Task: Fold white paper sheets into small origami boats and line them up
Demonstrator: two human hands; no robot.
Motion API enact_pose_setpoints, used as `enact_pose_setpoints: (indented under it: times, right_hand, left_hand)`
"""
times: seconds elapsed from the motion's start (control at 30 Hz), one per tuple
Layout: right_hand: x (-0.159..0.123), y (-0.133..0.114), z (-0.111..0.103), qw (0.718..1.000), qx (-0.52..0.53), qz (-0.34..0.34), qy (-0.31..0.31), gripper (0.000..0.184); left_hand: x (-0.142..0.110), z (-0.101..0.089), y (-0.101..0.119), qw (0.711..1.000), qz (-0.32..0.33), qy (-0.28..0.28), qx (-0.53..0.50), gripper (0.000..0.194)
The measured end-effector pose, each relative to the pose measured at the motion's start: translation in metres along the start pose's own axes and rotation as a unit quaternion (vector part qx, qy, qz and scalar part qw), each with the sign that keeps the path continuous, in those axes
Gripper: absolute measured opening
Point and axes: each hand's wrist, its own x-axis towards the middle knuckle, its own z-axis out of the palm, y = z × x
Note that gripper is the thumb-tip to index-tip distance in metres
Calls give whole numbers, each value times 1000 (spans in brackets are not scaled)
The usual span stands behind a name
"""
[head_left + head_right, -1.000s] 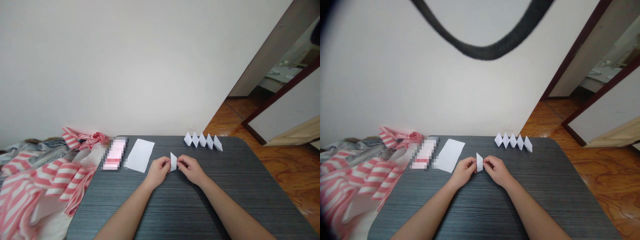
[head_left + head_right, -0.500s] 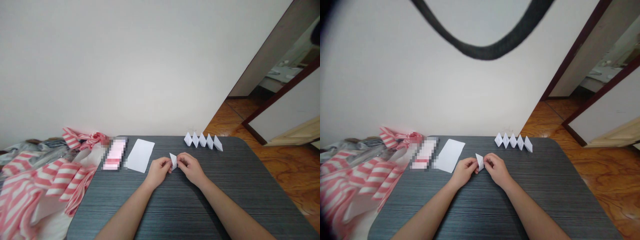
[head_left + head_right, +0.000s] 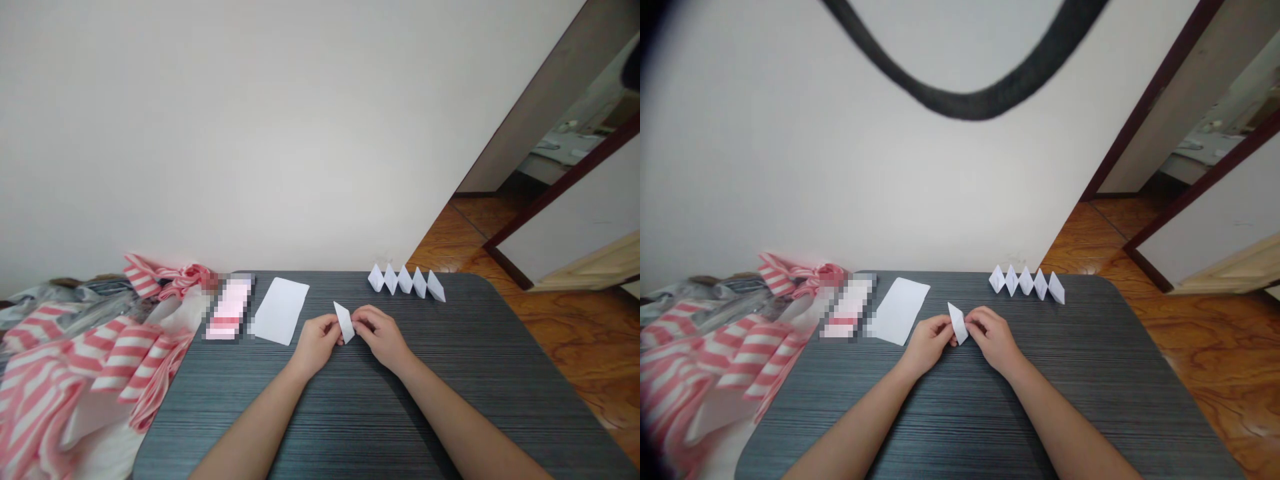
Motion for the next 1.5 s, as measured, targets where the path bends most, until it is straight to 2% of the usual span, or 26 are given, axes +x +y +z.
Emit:
enact_pose_setpoints:
  times: [0.17, 0.4, 0.73, 1.5]
  right_hand:
    - [-1, -2, 0, 1000, 11, -4, -13, 14]
    - [0, -4, 0, 999, 22, -13, -30, 14]
    - [0, -3, 0, 999, 24, -17, -25, 13]
    - [-1, -2, 2, 999, 23, -21, -19, 16]
  left_hand:
    - [1, 0, -1, 1000, -3, -4, -11, 16]
    - [1, 1, -4, 1000, 4, 4, -17, 12]
    - [0, 0, 2, 1000, 13, -14, -16, 12]
    - [0, 1, -1, 1000, 1, -4, -9, 12]
